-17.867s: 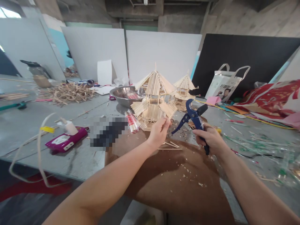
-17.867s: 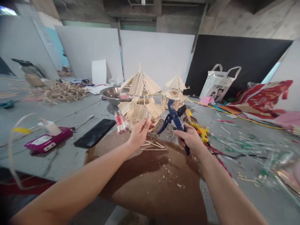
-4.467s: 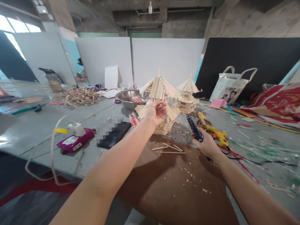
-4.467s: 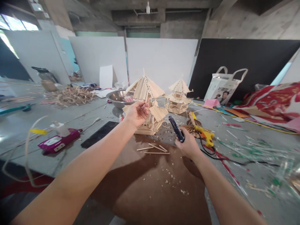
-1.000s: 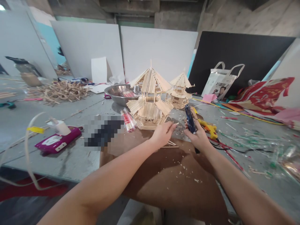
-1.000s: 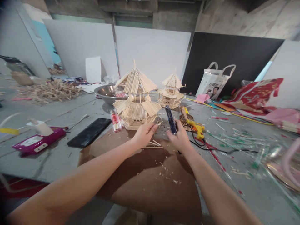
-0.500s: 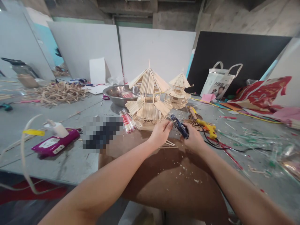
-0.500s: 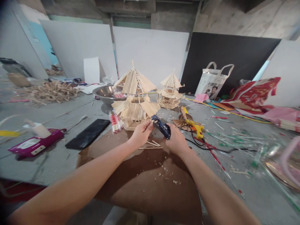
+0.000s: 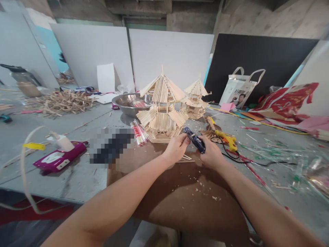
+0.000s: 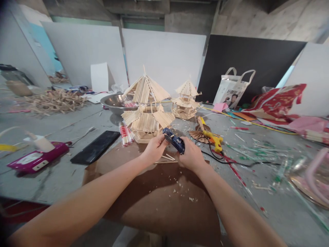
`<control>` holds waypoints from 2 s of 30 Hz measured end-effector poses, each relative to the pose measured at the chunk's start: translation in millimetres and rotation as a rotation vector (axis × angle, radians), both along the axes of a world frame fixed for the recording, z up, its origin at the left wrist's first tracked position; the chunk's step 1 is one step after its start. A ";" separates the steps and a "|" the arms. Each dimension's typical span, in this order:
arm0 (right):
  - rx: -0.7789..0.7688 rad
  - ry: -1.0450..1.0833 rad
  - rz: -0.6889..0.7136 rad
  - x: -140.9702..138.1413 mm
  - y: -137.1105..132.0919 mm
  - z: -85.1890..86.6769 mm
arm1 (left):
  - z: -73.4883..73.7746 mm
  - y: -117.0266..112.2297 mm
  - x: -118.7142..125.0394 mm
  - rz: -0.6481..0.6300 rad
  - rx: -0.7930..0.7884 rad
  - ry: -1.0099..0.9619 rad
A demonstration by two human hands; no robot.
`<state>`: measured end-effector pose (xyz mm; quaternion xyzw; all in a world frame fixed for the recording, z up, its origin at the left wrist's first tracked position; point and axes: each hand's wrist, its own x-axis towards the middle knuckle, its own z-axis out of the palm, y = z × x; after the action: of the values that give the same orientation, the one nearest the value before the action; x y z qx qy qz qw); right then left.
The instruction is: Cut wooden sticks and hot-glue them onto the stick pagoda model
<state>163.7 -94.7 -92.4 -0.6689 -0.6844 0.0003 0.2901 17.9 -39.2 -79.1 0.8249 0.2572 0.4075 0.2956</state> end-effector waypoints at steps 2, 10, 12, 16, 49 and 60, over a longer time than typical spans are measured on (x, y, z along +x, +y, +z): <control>-0.006 0.002 -0.002 -0.4 -0.4 0.7 | -0.9 0.5 0.1 -0.002 -0.001 0.000; 0.009 0.009 -0.006 -1.4 -0.8 0.0 | -3.1 2.1 0.1 -0.018 -0.007 -0.009; 0.013 -0.001 -0.016 -1.8 -1.3 0.0 | -2.4 1.8 -0.1 -0.022 0.000 -0.008; 0.015 -0.018 -0.029 -2.2 -2.9 1.4 | -1.0 1.1 -0.5 -0.032 0.010 0.005; -0.055 -0.090 -0.073 -1.5 -2.3 1.8 | -0.5 6.1 0.3 -0.065 -0.101 0.011; -0.057 -0.204 -0.078 3.8 -2.1 4.3 | 0.3 0.7 0.5 -0.007 -0.042 0.037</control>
<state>167.5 -96.9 -88.1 -0.6996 -0.6835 -0.0597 0.1993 18.4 -38.4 -78.8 0.8267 0.2683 0.3858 0.3094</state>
